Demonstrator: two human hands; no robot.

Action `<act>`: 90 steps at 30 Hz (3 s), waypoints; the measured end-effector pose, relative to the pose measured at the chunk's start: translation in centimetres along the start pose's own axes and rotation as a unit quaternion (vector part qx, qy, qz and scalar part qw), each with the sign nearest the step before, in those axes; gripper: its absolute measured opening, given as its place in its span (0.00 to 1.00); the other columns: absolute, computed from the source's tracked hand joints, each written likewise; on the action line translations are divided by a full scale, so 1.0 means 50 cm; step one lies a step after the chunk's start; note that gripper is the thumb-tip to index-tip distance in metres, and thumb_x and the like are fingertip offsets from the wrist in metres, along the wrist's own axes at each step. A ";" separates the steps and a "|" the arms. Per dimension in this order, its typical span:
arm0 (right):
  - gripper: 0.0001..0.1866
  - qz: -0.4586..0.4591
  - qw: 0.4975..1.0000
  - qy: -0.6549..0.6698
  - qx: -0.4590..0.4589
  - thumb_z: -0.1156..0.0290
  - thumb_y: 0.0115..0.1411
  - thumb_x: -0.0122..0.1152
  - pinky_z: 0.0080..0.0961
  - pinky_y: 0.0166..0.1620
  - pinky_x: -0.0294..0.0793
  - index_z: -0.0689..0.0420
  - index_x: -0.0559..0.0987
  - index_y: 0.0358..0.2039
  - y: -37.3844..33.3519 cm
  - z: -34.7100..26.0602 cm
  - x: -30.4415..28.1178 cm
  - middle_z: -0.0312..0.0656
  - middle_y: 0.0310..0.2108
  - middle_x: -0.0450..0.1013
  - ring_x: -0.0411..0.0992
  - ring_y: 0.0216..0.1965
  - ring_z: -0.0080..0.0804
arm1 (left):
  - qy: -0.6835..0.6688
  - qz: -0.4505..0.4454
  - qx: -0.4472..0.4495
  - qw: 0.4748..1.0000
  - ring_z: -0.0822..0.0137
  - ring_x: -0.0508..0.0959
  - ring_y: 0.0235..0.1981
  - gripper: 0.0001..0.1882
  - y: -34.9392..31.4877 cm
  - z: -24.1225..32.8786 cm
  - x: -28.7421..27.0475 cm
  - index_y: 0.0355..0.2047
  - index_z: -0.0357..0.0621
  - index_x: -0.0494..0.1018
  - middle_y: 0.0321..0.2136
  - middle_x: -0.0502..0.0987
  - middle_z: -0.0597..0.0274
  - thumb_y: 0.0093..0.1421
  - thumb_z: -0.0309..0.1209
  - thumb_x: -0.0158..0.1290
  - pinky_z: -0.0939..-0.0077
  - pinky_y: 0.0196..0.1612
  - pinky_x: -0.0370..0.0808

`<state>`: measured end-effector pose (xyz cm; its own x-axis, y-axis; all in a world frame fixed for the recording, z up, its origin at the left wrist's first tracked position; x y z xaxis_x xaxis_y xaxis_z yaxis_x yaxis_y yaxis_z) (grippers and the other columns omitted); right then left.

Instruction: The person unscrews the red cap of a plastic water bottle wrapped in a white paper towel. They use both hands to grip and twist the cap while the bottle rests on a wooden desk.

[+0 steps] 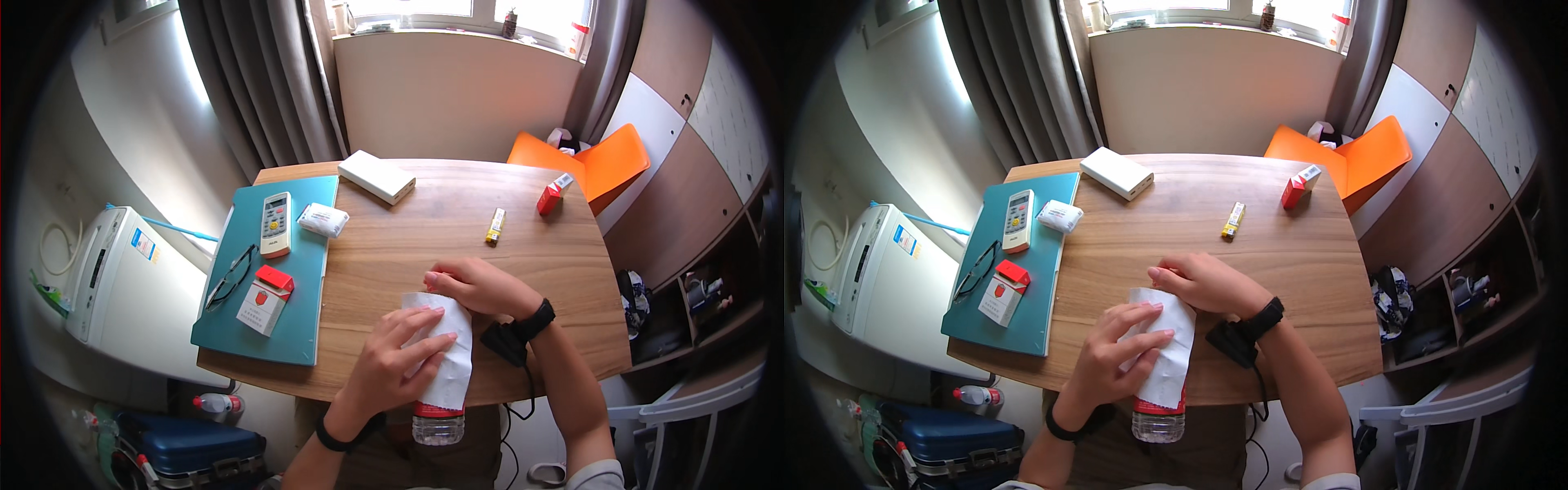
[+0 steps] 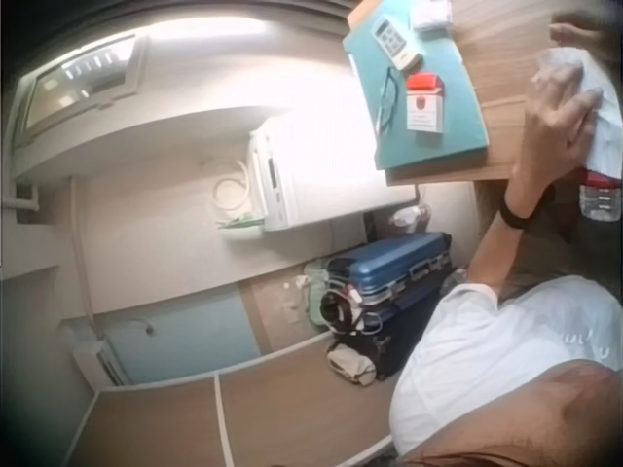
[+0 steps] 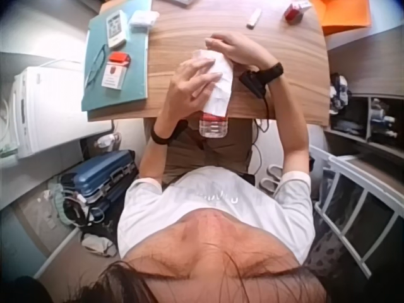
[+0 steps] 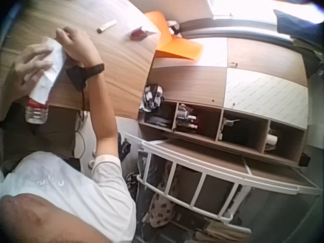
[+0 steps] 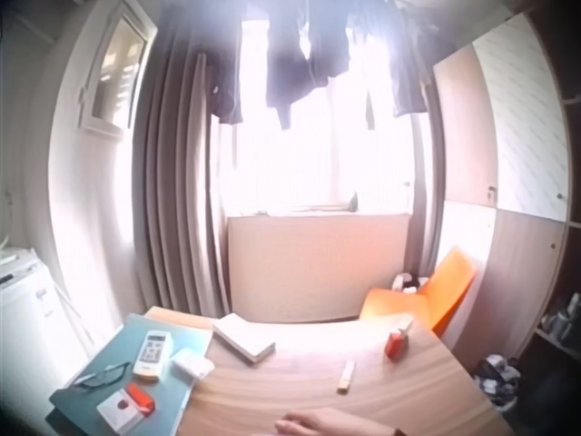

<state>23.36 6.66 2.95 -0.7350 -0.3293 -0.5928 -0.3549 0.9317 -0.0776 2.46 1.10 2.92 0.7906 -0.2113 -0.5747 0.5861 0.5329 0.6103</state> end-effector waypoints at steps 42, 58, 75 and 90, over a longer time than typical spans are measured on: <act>0.26 0.029 0.999 -0.028 -0.021 0.50 0.75 0.50 0.44 0.40 0.75 0.64 0.82 0.39 0.004 0.004 0.009 0.57 0.31 0.79 0.76 0.34 0.57 | 0.001 0.039 -0.079 0.996 0.50 0.79 0.53 0.14 -0.001 -0.014 0.001 0.45 0.44 0.84 0.51 0.81 0.51 0.57 0.24 0.60 0.54 0.58 0.73; 0.24 0.023 0.999 -0.036 -0.019 0.52 0.75 0.50 0.43 0.44 0.77 0.62 0.82 0.43 0.010 0.003 0.007 0.57 0.36 0.81 0.78 0.39 0.57 | -0.003 0.018 -0.081 0.997 0.48 0.76 0.57 0.18 0.003 -0.016 0.001 0.50 0.50 0.83 0.56 0.78 0.51 0.60 0.25 0.58 0.54 0.61 0.72; 0.23 -0.025 0.998 -0.039 0.047 0.52 0.76 0.50 0.39 0.46 0.77 0.61 0.81 0.48 -0.011 -0.022 0.005 0.55 0.39 0.81 0.79 0.40 0.49 | -0.007 0.015 -0.032 0.999 0.52 0.78 0.57 0.16 -0.010 0.000 0.006 0.47 0.53 0.86 0.55 0.80 0.55 0.59 0.26 0.60 0.54 0.63 0.72; 0.28 -0.008 0.999 -0.044 0.000 0.46 0.75 0.46 0.46 0.45 0.76 0.60 0.81 0.45 0.002 -0.004 0.004 0.57 0.37 0.81 0.78 0.39 0.58 | 0.003 0.004 0.000 1.000 0.53 0.78 0.58 0.13 -0.003 -0.005 0.005 0.45 0.51 0.87 0.54 0.81 0.55 0.60 0.29 0.60 0.51 0.67 0.66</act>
<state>23.07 6.66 2.99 -0.6750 -0.3298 -0.6600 -0.3667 0.9262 -0.0877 2.51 1.19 2.55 0.7943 -0.2026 -0.5728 0.5798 0.5347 0.6148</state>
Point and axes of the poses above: each hand's wrist, its own y-axis towards the middle knuckle, its own x-axis out of the palm, z = x × y, the point moved 3 cm from there along y, towards the middle knuckle
